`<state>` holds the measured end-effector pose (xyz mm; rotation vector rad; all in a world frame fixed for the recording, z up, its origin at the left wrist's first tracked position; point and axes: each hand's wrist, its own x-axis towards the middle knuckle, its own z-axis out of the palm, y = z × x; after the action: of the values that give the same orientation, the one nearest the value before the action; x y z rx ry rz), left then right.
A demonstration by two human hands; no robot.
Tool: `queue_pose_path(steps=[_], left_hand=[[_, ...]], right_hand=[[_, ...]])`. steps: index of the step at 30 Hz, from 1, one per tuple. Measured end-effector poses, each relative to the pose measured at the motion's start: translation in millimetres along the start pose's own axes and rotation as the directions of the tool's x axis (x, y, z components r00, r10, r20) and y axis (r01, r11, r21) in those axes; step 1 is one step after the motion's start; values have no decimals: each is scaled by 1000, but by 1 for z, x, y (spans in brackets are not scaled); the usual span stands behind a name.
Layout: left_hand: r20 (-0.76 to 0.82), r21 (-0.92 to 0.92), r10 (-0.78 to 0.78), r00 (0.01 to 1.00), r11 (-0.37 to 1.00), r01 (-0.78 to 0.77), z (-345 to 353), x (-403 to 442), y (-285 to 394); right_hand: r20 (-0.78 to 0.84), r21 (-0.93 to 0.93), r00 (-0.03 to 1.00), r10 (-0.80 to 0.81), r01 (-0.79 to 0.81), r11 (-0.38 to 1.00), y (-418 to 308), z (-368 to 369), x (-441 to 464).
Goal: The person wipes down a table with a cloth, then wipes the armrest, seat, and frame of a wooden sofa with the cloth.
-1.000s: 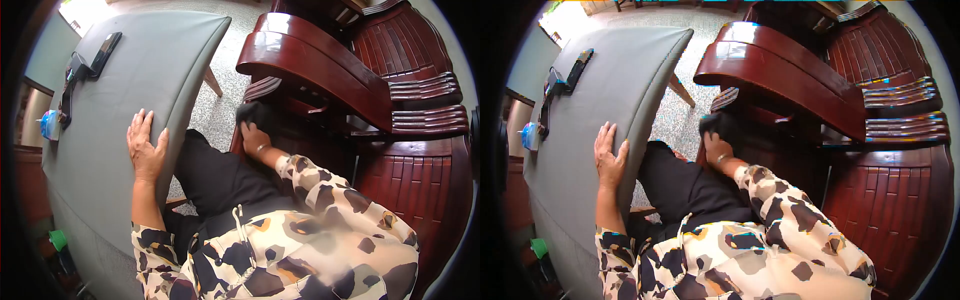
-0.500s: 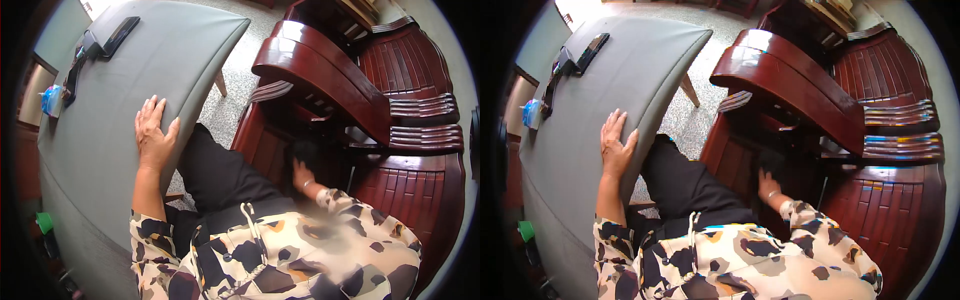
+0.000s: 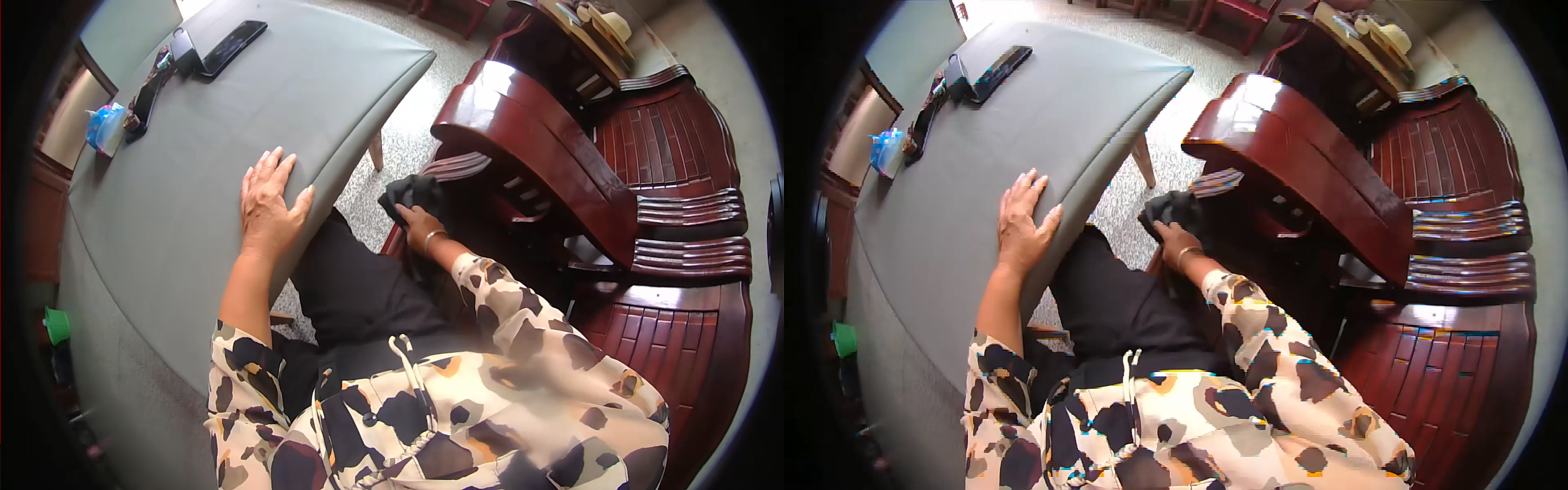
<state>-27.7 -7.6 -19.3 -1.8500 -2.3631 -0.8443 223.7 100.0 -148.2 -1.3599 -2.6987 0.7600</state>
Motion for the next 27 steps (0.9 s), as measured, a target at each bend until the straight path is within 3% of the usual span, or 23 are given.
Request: queue_pose_path(steps=[1, 2, 3, 5, 7, 8, 10, 12, 13, 14, 15, 17, 21, 23, 25, 27], left_hand=[[8, -7, 0, 1000, 1000, 0, -1, 0, 0], [16, -29, -9, 1000, 1000, 9, -2, 0, 1], [0, -34, -9, 1000, 999, 9, -3, 0, 1], [6, -49, -12, 1000, 999, 13, -2, -1, 0], [4, -62, -20, 1000, 998, 21, -2, -1, 0], [7, -66, -28, 1000, 997, 28, -3, -1, 2], [6, -70, -24, 1000, 997, 25, -4, -2, 2], [-1, -71, -31, 1000, 997, 31, -6, -2, 2], [3, -75, -28, 1000, 997, 29, -6, -2, 3], [6, -77, -25, 1000, 997, 26, -6, -2, 2], [-1, -78, -31, 1000, 996, 31, -7, -2, 2], [5, -77, -42, 999, 996, 42, -8, -1, 5], [18, -46, -27, 999, 999, 28, -7, 3, 7], [21, -38, -35, 999, 999, 36, -7, 3, 7], [18, -33, -18, 1000, 999, 18, -4, 3, 6], [21, -14, -25, 999, 1000, 25, -6, 2, 9]], right_hand=[[-50, 79, 995, -90, 94, 992, -6, -6, 10], [-28, 369, 1000, -4, 14, 929, -10, -14, 12], [-151, 389, 981, -120, 170, 905, -11, -21, 16], [-437, 309, 850, -294, 449, 838, -34, -74, 5], [-536, 214, 776, -332, 505, 836, -48, -144, -18], [-655, 72, 662, -364, 534, 842, -49, -175, -27], [-710, -97, 603, -363, 427, 899, -36, -226, -37], [-624, -269, 711, -324, 194, 943, 16, -252, -31], [-547, -332, 823, -154, -44, 942, 55, -252, -25], [-476, -429, 877, 70, -301, 852, 90, -243, -14], [-609, -364, 773, 181, -475, 801, 96, -231, -5], [-598, -278, 760, 254, -494, 824, 130, -239, 24], [-436, -424, 892, 116, -318, 848, 70, -248, 85], [-377, -530, 924, -66, -157, 834, 30, -236, 103], [-182, -573, 982, -43, -70, 816, -7, -230, 117], [-103, -505, 989, 110, -147, 851, -5, -234, 143]])
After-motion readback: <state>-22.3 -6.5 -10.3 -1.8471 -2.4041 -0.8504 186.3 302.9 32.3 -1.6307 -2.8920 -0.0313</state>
